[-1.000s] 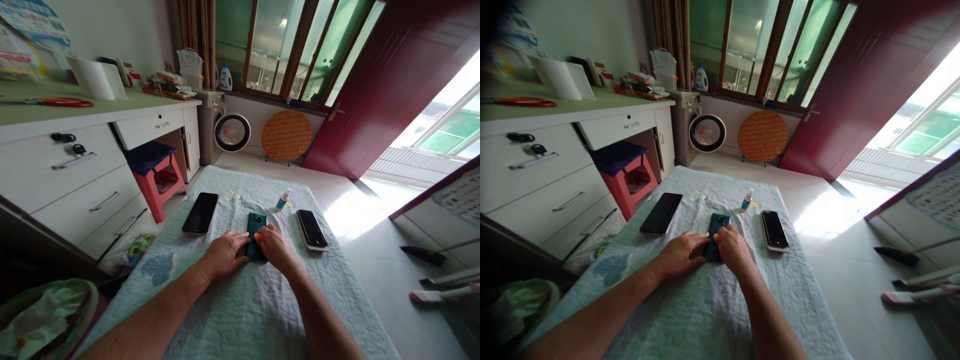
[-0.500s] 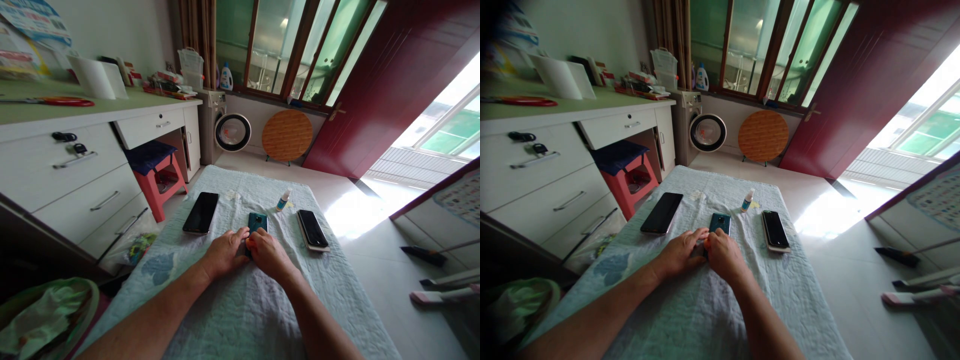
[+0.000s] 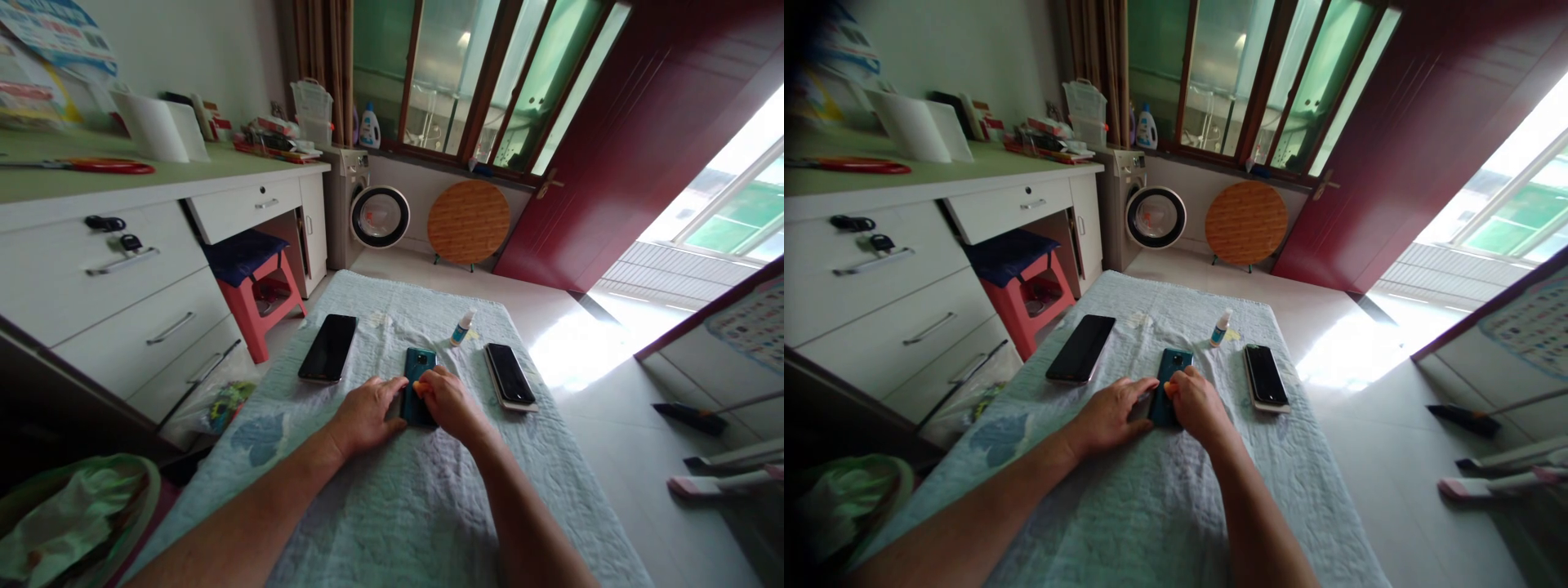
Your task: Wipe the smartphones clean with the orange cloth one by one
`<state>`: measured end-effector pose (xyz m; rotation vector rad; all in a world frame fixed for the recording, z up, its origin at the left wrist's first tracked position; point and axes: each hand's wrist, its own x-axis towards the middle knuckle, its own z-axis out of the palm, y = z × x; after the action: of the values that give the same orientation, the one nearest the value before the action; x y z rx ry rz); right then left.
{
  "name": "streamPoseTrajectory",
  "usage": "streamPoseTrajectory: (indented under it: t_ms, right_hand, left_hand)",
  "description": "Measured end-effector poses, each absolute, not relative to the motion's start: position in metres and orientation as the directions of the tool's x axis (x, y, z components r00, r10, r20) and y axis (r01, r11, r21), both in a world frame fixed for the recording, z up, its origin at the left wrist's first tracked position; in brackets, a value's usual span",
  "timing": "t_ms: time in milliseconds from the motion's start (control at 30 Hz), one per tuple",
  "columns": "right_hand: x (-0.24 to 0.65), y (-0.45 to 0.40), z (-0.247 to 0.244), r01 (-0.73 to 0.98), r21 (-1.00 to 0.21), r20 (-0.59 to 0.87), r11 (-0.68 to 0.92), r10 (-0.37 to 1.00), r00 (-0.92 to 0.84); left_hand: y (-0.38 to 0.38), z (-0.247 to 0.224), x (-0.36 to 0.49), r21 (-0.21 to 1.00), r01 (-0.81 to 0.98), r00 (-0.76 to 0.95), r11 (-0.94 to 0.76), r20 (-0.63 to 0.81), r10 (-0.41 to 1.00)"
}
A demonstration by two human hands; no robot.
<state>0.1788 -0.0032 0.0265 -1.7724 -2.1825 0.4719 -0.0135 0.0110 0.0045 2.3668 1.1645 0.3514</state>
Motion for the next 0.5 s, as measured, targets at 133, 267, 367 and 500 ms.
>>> streamPoseTrajectory:
  t_ms: [133, 267, 367, 500]
  right_hand:
    - [0.1868, 0.0025, 0.0197, 0.893, -0.418, 0.038, 0.167, 0.985, -0.166]
    - [0.1896, 0.0014, 0.0199, 0.9, -0.412, 0.038, 0.143, 0.989, -0.14]
    - [0.1906, -0.0016, 0.0231, 0.912, -0.392, 0.005, 0.119, 0.992, -0.127]
    - [0.1909, -0.007, 0.0269, 0.927, -0.353, -0.029, 0.13, 0.988, -0.15]
  left_hand:
    - [0.01, 0.0085, -0.0135, 0.525, 0.669, 0.611, -0.526, 0.015, 0.792]
    - [0.0099, 0.008, -0.014, 0.539, 0.65, 0.618, -0.536, 0.035, 0.785]
    - [0.0109, 0.0056, -0.0143, 0.554, 0.621, 0.639, -0.555, 0.052, 0.767]
    - [0.0121, 0.0036, -0.0144, 0.545, 0.624, 0.642, -0.56, 0.051, 0.765]
